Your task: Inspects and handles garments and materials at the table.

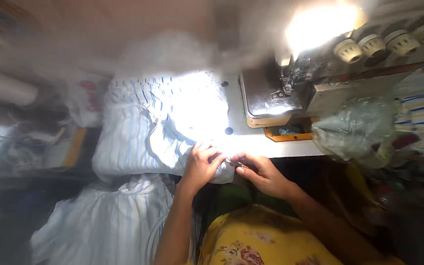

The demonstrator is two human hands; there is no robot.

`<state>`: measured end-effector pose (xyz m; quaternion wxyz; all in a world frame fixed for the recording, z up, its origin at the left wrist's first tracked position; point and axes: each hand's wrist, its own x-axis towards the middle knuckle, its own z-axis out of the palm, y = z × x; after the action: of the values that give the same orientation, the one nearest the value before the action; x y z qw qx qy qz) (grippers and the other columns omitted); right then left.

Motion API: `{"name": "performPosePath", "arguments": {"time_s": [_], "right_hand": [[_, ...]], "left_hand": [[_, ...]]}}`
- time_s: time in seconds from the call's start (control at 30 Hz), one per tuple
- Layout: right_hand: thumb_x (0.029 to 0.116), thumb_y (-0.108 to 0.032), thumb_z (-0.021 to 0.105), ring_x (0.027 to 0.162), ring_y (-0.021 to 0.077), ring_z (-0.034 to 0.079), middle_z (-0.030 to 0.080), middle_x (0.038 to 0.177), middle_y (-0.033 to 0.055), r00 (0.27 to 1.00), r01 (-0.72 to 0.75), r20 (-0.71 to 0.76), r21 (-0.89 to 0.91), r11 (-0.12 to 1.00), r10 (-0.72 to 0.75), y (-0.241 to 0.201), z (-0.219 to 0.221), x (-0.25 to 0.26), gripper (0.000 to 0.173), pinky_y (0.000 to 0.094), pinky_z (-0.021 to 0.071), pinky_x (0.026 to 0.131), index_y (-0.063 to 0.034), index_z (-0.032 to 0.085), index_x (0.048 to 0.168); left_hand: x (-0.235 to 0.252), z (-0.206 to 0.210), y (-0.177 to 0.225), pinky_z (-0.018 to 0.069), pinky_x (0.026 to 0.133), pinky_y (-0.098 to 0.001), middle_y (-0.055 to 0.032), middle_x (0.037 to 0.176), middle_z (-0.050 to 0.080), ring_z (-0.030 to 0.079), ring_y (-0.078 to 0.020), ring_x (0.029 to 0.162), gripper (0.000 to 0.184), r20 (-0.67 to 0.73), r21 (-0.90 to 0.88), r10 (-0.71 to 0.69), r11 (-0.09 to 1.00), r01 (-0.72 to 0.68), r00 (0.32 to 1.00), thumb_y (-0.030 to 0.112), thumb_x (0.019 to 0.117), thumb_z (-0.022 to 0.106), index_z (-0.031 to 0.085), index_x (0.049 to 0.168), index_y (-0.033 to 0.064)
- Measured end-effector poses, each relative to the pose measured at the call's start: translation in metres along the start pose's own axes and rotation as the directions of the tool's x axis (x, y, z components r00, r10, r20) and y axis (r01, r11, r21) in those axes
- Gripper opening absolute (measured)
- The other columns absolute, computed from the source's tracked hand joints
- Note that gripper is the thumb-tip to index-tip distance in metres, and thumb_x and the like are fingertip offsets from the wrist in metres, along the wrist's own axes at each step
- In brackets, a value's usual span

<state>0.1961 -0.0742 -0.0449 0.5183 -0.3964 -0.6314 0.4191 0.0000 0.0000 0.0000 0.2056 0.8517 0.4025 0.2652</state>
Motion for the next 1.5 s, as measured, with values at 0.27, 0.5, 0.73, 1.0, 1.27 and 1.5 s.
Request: {"name": "performPosePath", "arguments": {"time_s": [0.27,0.5,0.73,1.0,1.27,1.5], "right_hand": [[0.1009,-0.027,0.055,0.06,0.0045,0.054,0.065,0.075,0.0043,0.978,-0.048,-0.21,-0.286,0.957,-0.014,0.004,0.019,0.006,0.033,0.0215,0.0468,0.059,0.0016,0.069,0.111],[0.104,-0.021,0.049,0.081,-0.0001,0.063,0.071,0.098,0.0069,0.979,-0.043,-0.202,-0.114,0.993,0.019,0.003,0.027,0.009,0.031,0.0169,0.0522,0.074,0.0048,0.065,0.111],[0.1001,-0.027,0.056,0.061,0.0047,0.055,0.065,0.075,0.0036,0.973,-0.162,-0.201,-0.268,0.95,0.109,-0.001,0.028,0.015,0.033,0.0222,0.047,0.059,0.0024,0.068,0.111],[0.1011,-0.03,0.053,0.056,0.015,0.056,0.065,0.074,0.0069,0.989,-0.053,-0.148,-0.467,0.883,-0.018,-0.002,0.027,0.023,0.036,0.0325,0.0468,0.053,0.0008,0.07,0.106],[0.1039,-0.023,0.049,0.075,0.0048,0.065,0.07,0.085,0.0059,0.983,-0.033,-0.184,-0.267,0.963,-0.018,0.003,0.022,0.026,0.032,0.0219,0.0531,0.07,0.0021,0.068,0.105],[0.1029,-0.02,0.052,0.078,-0.0034,0.063,0.071,0.089,0.0033,0.982,-0.057,-0.188,-0.145,0.988,0.029,0.006,0.02,0.025,0.027,0.0139,0.0512,0.072,0.0027,0.067,0.105]], "left_hand": [[0.013,-0.006,-0.002,0.0468,0.062,-0.0246,-0.0067,0.071,0.068,0.058,-0.0061,0.063,0.018,-0.042,-0.031,-0.145,0.989,0.144,0.989,0.015,0.0902,0.068,0.074,0.081,-0.0002],[0.018,-0.017,0.001,0.0479,0.065,-0.0258,-0.0052,0.072,0.068,0.059,-0.0059,0.064,0.013,0.033,-0.096,-0.232,0.968,0.234,0.972,0.011,0.0913,0.069,0.074,0.085,0.0007],[0.017,-0.018,0.004,0.0568,0.061,-0.0225,-0.0098,0.081,0.064,0.063,-0.0076,0.062,0.012,-0.119,-0.183,-0.268,0.952,0.244,0.956,0.005,0.0999,0.058,0.066,0.101,-0.0045],[0.019,-0.023,0.005,0.0458,0.049,-0.0107,0.004,0.068,0.062,0.056,0.0044,0.052,0.011,-0.19,-0.406,-0.288,0.893,0.192,0.938,0.006,0.1044,0.052,0.058,0.097,0.0021],[0.023,-0.041,-0.011,0.0534,0.074,-0.0285,-0.0116,0.095,0.066,0.063,-0.0119,0.079,0.032,0.176,-0.129,-0.073,0.987,0.097,0.982,0.017,0.0982,0.06,0.061,0.121,-0.0056],[0.024,-0.036,-0.015,0.0532,0.073,-0.0345,-0.0103,0.081,0.071,0.067,-0.0171,0.076,0.012,0.234,0.007,0.025,1.0,-0.028,0.972,0.01,0.0924,0.07,0.076,0.088,0.0009]]}}
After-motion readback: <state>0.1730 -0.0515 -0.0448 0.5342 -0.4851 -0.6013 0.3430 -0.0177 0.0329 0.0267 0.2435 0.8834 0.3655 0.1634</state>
